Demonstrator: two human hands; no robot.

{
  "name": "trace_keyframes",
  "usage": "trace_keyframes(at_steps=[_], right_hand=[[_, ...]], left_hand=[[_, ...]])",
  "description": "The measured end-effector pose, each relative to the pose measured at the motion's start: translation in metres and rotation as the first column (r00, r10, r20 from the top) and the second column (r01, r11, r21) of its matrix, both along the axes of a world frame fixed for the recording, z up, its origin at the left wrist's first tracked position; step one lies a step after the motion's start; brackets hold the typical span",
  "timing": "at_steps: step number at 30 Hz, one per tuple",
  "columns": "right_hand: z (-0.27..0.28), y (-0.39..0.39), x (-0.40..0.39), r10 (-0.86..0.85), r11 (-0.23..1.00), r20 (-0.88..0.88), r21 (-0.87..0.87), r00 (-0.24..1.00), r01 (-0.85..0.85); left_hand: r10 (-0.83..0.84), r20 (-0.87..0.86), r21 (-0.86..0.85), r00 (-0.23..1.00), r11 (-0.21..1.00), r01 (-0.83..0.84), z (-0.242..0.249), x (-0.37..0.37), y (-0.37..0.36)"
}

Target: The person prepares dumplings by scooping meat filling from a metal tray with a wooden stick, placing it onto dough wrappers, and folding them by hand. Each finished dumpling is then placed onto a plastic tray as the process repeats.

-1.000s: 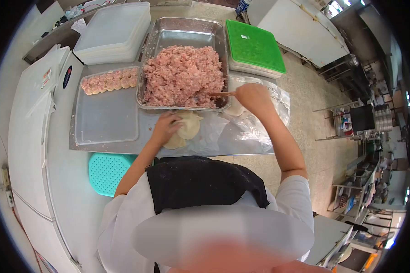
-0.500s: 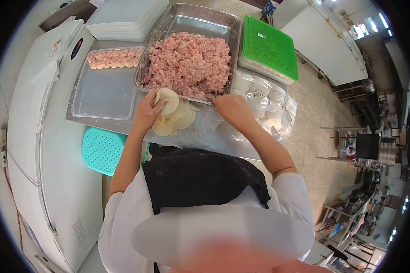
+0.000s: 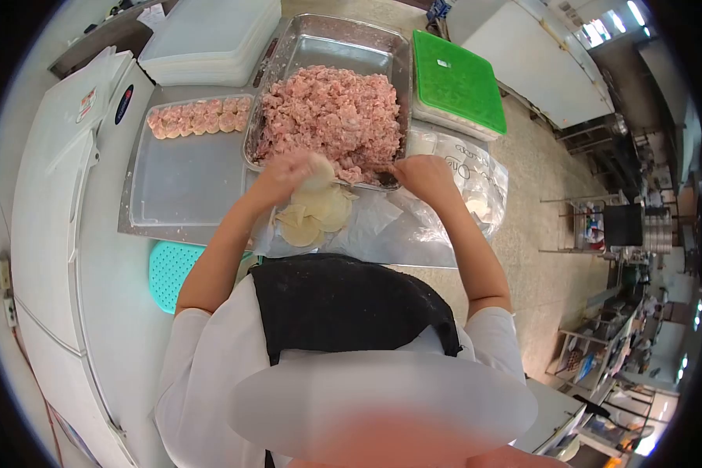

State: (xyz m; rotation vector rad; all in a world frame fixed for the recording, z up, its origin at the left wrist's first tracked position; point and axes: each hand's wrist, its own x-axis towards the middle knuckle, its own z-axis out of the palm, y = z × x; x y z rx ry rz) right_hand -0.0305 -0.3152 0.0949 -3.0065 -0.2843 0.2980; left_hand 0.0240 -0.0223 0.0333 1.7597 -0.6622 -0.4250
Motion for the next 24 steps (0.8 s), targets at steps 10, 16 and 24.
trace_keyframes(at_steps=[10, 16, 24], right_hand=[[-0.015, 0.013, -0.023, -0.226, 0.756, -0.164, 0.593, 0.960, 0.279], [0.024, 0.019, -0.013, -0.256, 0.489, -0.208, 0.815, 0.944, 0.312], [0.015, 0.002, 0.012, -0.093, 0.945, 0.390, 0.323, 0.916, -0.041]], left_hand=[[-0.140, -0.052, -0.103, 0.989, 0.986, 0.134, -0.036, 0.005, -0.023], [0.119, -0.813, -0.395, 0.570, 0.606, -0.690, 0.017, 0.018, -0.041], [0.642, -0.326, -0.275, 0.694, 0.638, -0.719, -0.017, 0.036, -0.038]])
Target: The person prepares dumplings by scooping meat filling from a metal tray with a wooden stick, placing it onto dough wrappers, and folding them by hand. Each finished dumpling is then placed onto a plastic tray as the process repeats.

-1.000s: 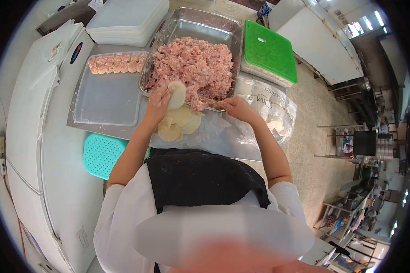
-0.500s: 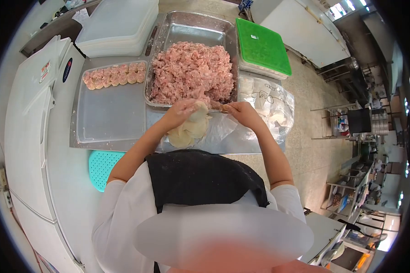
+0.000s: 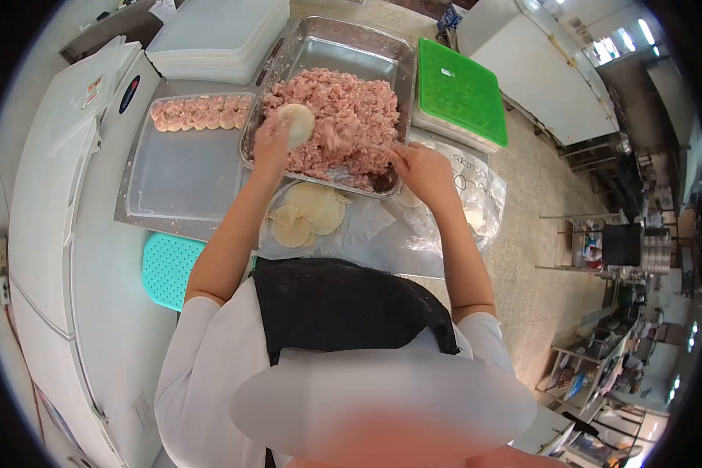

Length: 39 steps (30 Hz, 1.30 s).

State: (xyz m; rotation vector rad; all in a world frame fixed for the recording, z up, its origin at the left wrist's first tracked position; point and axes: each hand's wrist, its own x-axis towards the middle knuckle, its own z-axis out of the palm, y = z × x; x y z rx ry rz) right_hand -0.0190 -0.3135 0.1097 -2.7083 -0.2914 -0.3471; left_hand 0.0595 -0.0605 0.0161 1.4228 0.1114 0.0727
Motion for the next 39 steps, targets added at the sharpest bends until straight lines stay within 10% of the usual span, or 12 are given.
trace_keyframes(at_steps=[2, 5, 7, 14, 20, 24, 27, 29, 31, 33, 35, 39], right_hand=[[-0.002, 0.003, 0.005, 0.037, 0.935, -0.238, -0.335, 0.971, -0.118], [-0.062, 0.022, 0.001, 0.219, 0.905, -0.231, -0.316, 0.948, -0.286], [-0.046, 0.020, -0.002, 0.257, 0.891, -0.186, -0.335, 0.948, -0.307], [-0.043, 0.014, 0.002, 0.175, 0.852, -0.325, -0.423, 0.929, -0.308], [-0.052, 0.018, -0.016, 0.202, 0.970, -0.387, 0.207, 0.899, -0.129], [-0.033, 0.020, -0.007, 0.098, 0.768, -0.490, 0.591, 0.866, 0.247], [-0.032, 0.039, 0.001, 0.060, 0.589, -0.447, 0.738, 0.893, 0.330], [-0.044, 0.052, 0.005, 0.044, 0.511, -0.294, 0.828, 0.955, 0.231], [-0.038, 0.067, 0.005, -0.006, 0.897, 0.110, 0.440, 0.994, -0.043], [0.004, 0.058, -0.009, -0.025, 0.919, -0.192, 0.383, 0.981, 0.099], [0.024, 0.058, -0.020, -0.108, 0.982, -0.133, -0.165, 0.985, 0.086], [-0.025, 0.050, -0.013, 0.052, 0.996, 0.058, -0.070, 0.997, -0.048]], left_hand=[[-0.016, -0.012, 0.004, 1.000, 1.000, 0.016, 0.008, -0.009, 0.016], [-0.215, 0.043, 0.163, 0.976, 0.965, 0.205, 0.000, -0.031, 0.040], [-0.630, -0.008, 0.460, 0.776, 0.687, 0.562, -0.001, -0.050, 0.044], [-0.667, -0.170, 0.565, 0.726, 0.537, 0.626, -0.001, -0.077, 0.024], [-0.640, -0.094, 0.324, 0.763, 0.705, 0.631, -0.028, -0.058, 0.028], [-0.523, -0.112, -0.350, 0.845, 0.817, 0.459, 0.014, -0.030, 0.011], [-0.462, -0.124, -0.608, 0.878, 0.735, 0.301, 0.054, -0.003, -0.010], [-0.419, 0.064, -0.883, 0.906, 0.399, 0.247, 0.078, 0.007, -0.022], [-0.393, -0.068, -0.854, 0.917, 0.498, 0.150, 0.086, 0.013, -0.022], [-0.404, -0.081, -0.882, 0.911, 0.455, 0.123, 0.062, 0.027, -0.012], [-0.376, -0.132, -0.849, 0.917, 0.521, 0.092, 0.046, 0.033, -0.010], [-0.393, -0.175, -0.836, 0.903, 0.543, 0.074, 0.078, 0.020, -0.016]])
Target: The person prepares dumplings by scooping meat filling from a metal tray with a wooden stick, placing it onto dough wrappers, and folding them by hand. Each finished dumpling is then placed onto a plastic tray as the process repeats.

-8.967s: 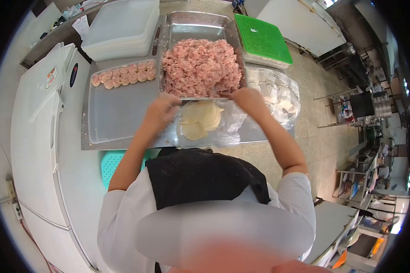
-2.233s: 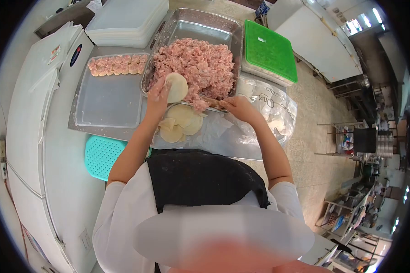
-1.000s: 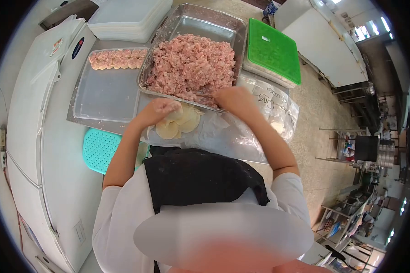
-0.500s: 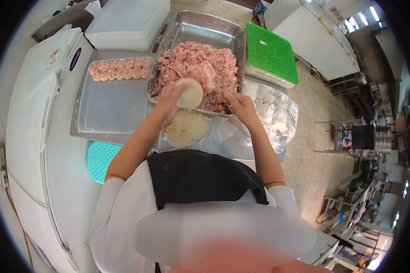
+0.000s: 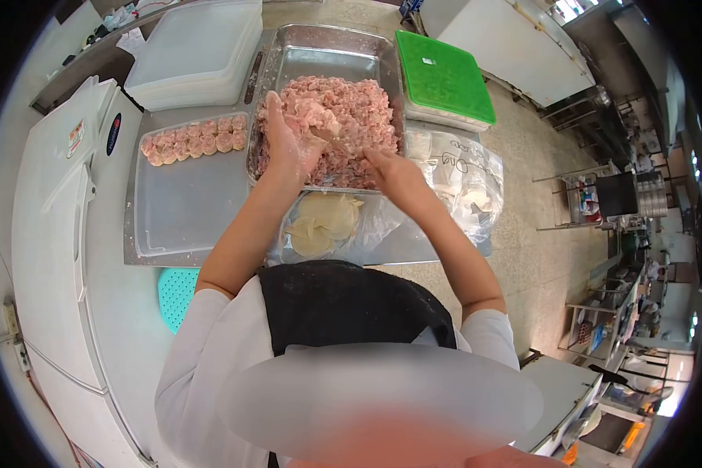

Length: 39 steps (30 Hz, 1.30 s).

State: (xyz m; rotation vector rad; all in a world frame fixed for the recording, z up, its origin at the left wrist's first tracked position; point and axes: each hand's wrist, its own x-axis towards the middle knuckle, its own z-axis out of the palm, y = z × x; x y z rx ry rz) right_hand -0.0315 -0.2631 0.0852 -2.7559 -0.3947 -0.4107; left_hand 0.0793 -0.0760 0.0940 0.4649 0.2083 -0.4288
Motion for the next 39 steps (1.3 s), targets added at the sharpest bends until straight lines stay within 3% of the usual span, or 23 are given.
trace_keyframes(at_steps=[1, 3, 4, 6, 8, 10, 11, 12, 13, 14, 16, 17, 19, 20, 22, 25, 28, 29, 31, 35, 37, 38, 39], right_hand=[[0.024, 0.004, -0.003, 0.003, 1.000, -0.002, -0.002, 1.000, -0.003], [0.076, 0.002, -0.006, -0.202, 0.921, -0.279, -0.380, 0.939, 0.086], [0.075, 0.003, -0.008, -0.190, 0.923, -0.278, -0.377, 0.942, 0.075], [0.070, 0.006, -0.012, -0.023, 0.992, -0.083, -0.124, 0.996, 0.013], [0.044, -0.011, -0.001, 0.017, 0.997, -0.116, -0.071, 0.993, -0.025], [0.034, -0.036, 0.010, 0.074, 0.997, -0.142, -0.026, 0.987, -0.078], [0.035, -0.055, 0.012, 0.180, 0.971, -0.074, 0.171, 0.981, -0.166], [0.036, -0.070, 0.016, 0.268, 0.899, 0.014, 0.357, 0.963, -0.255], [0.052, -0.074, 0.011, 0.134, 0.908, -0.184, 0.417, 0.974, -0.046], [0.058, -0.080, 0.011, 0.148, 0.905, -0.178, 0.420, 0.973, -0.061], [0.065, -0.092, 0.012, 0.189, 0.784, -0.717, 0.521, 0.671, 0.336], [0.068, -0.095, 0.011, 0.201, 0.787, -0.717, 0.524, 0.668, 0.325], [0.072, -0.100, 0.010, 0.281, 0.811, -0.760, 0.515, 0.586, 0.277], [0.067, -0.101, 0.010, 0.295, 0.813, -0.759, 0.519, 0.581, 0.265], [0.048, -0.099, 0.012, 0.422, 0.812, -0.412, 0.567, 0.808, -0.136], [0.003, -0.102, 0.032, 0.520, 0.767, -0.220, 0.546, 0.825, -0.338], [0.010, -0.117, 0.055, 0.476, 0.839, -0.456, 0.492, 0.752, -0.233], [0.016, -0.119, 0.055, 0.481, 0.836, -0.454, 0.496, 0.750, -0.235], [0.029, -0.121, 0.056, 0.238, 0.970, -0.235, 0.005, 0.942, -0.244], [-0.007, -0.095, 0.041, 0.310, 0.946, -0.042, 0.118, 0.950, -0.303], [-0.021, -0.112, 0.059, 0.206, 0.977, -0.197, -0.016, 0.959, -0.214], [-0.022, -0.124, 0.067, 0.086, 0.976, -0.317, -0.163, 0.945, -0.143], [-0.005, -0.129, 0.061, 0.063, 0.985, -0.341, -0.128, 0.938, -0.112]], left_hand=[[-0.025, -0.028, -0.023, 0.999, 0.999, 0.024, 0.004, -0.003, -0.002], [-0.002, 0.002, -0.029, 1.000, 1.000, 0.003, -0.005, 0.000, 0.000], [-0.002, 0.027, -0.021, 1.000, 1.000, 0.002, -0.009, 0.002, 0.001], [0.034, 0.026, 0.019, 0.999, 0.999, -0.034, -0.012, 0.005, -0.007], [0.065, 0.022, 0.056, 0.998, 0.996, -0.067, -0.019, 0.008, -0.013], [0.036, 0.124, -0.235, 0.992, 0.972, -0.006, -0.031, 0.011, -0.013], [0.054, 0.127, -0.231, 0.990, 0.973, -0.024, -0.033, 0.007, -0.014], [0.010, 0.245, 0.005, 0.969, 1.000, -0.012, -0.025, -0.004, -0.015], [-0.060, 0.345, 0.242, 0.937, 0.970, -0.027, -0.017, -0.013, -0.017], [-0.049, 0.349, 0.245, 0.936, 0.969, -0.041, -0.013, -0.016, -0.015], [-0.370, 0.590, 0.732, 0.717, 0.620, -0.282, -0.003, -0.024, -0.008], [-0.362, 0.588, 0.734, 0.724, 0.613, -0.290, 0.006, -0.031, -0.010], [-0.599, 0.594, 0.771, 0.536, 0.235, -0.592, 0.035, -0.043, -0.015], [-0.594, 0.590, 0.773, 0.547, 0.221, -0.595, 0.034, -0.041, -0.016], [-0.742, 0.393, 0.916, 0.542, 0.264, -0.302, 0.030, -0.027, -0.013], [-0.740, 0.375, 0.896, 0.558, 0.135, -0.424, -0.015, -0.011, -0.001], [-0.717, 0.385, 0.822, 0.581, -0.020, -0.569, -0.032, -0.014, -0.005], [-0.717, 0.381, 0.823, 0.584, -0.026, -0.568, -0.030, -0.013, -0.007], [-0.640, 0.303, 0.946, 0.706, 0.290, -0.143, -0.010, -0.010, -0.016], [-0.645, 0.326, 0.941, 0.691, 0.294, -0.169, -0.042, 0.005, -0.014], [-0.562, 0.382, 0.821, 0.734, 0.570, 0.009, -0.067, 0.014, -0.009], [-0.564, 0.388, 0.821, 0.729, 0.571, 0.006, -0.068, 0.012, -0.005], [-0.572, 0.373, 0.908, 0.730, 0.389, -0.159, -0.052, -0.001, -0.003]])
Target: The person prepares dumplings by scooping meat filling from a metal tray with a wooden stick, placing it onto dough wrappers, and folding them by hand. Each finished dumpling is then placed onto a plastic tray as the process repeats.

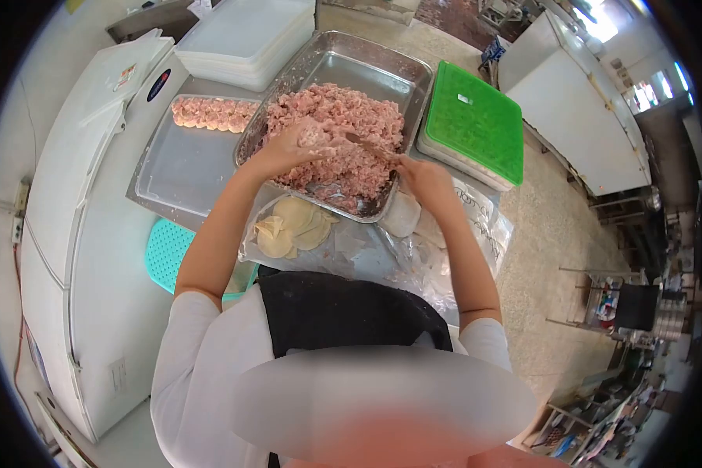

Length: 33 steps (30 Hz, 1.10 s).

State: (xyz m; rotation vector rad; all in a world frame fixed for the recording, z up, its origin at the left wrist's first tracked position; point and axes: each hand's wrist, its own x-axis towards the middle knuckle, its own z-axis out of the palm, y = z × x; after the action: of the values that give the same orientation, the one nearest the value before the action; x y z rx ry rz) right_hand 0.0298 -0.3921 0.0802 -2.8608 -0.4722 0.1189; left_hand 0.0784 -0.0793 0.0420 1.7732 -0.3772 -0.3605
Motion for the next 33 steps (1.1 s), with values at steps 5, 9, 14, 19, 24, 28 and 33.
trace_keyframes(at_steps=[5, 9, 14, 19, 24, 28, 33], right_hand=[[0.051, 0.001, -0.039, -0.080, 0.889, -0.068, 0.446, 0.995, 0.102], [0.045, 0.049, -0.060, 0.152, 0.819, 0.013, 0.558, 0.988, -0.133], [0.078, 0.079, -0.075, -0.066, 0.965, 0.096, 0.259, 0.993, 0.039], [-0.014, 0.090, -0.059, -0.130, 0.924, 0.368, 0.381, 0.921, -0.022], [0.032, 0.108, -0.090, -0.337, 0.931, 0.074, 0.171, 0.938, 0.321], [0.055, 0.189, -0.099, -0.235, 0.853, 0.115, 0.500, 0.965, 0.148], [0.043, 0.229, -0.085, -0.172, 0.861, 0.093, 0.499, 0.981, 0.104]], left_hand=[[0.060, 0.429, 0.221, 0.901, 0.961, -0.169, 0.074, -0.031, 0.004], [-0.205, 0.468, 0.304, 0.859, 0.951, 0.061, 0.065, -0.024, 0.015], [-0.219, 0.321, 0.337, 0.921, 0.936, 0.105, 0.037, 0.008, 0.024], [-0.459, 0.290, 0.609, 0.840, 0.765, 0.209, 0.021, 0.027, 0.031], [-0.289, 0.254, 0.172, 0.923, 0.953, 0.251, 0.055, 0.005, 0.092], [-0.266, 0.443, 0.169, 0.856, 0.963, 0.212, 0.062, 0.008, 0.123], [-0.129, 0.291, 0.264, 0.948, 0.963, 0.050, 0.058, 0.005, 0.191]])
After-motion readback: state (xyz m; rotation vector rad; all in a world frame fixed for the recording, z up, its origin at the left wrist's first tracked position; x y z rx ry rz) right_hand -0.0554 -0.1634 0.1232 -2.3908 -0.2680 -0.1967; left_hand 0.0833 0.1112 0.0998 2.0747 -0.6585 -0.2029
